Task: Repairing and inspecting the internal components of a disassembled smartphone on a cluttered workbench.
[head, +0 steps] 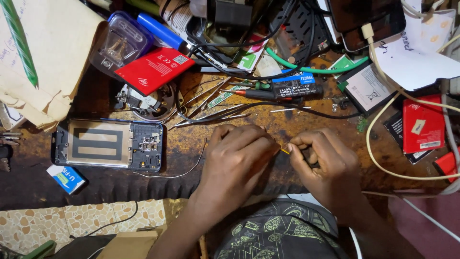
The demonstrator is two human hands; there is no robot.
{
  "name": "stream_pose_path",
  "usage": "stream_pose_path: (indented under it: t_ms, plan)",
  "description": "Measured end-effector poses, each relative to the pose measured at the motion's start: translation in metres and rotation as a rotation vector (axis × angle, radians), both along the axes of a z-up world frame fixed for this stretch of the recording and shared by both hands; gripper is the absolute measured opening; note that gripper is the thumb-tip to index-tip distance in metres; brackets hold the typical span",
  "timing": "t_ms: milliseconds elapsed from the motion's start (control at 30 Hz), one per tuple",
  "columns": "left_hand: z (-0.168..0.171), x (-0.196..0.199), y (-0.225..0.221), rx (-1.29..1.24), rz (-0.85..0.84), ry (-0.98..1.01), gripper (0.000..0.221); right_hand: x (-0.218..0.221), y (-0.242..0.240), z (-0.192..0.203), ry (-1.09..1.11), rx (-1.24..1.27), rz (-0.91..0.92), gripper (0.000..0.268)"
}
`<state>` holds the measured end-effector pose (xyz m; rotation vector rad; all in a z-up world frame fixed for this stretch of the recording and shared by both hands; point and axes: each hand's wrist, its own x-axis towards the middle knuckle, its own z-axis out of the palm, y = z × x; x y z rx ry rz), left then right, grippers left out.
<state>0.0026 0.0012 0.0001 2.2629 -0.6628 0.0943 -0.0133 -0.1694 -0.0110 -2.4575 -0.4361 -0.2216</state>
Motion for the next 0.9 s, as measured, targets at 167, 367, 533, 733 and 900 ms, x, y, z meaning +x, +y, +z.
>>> stream_pose_path:
  t_ms: [167, 367, 533, 733, 900]
  plan:
    - [-0.003, 0.0, 0.001, -0.033, 0.001, -0.038, 0.005, -0.001, -0.002, 0.004, 0.082, 0.06, -0.01, 0.005]
    - [0.0, -0.001, 0.007, -0.163, -0.035, -0.025, 0.01, -0.013, -0.009, 0.007, 0.18, 0.137, -0.054, 0.004]
    - [0.002, -0.002, 0.006, -0.254, 0.013, 0.028, 0.009, -0.026, -0.014, 0.007, 0.208, 0.225, -0.162, 0.001]
    - [-0.003, -0.005, 0.006, -0.215, 0.003, -0.014, 0.007, -0.03, -0.021, 0.009, 0.248, 0.222, -0.185, 0.001]
    - [0.001, -0.009, 0.004, -0.175, 0.041, -0.01, 0.01, -0.031, -0.03, 0.01, 0.062, -0.007, -0.039, 0.016]
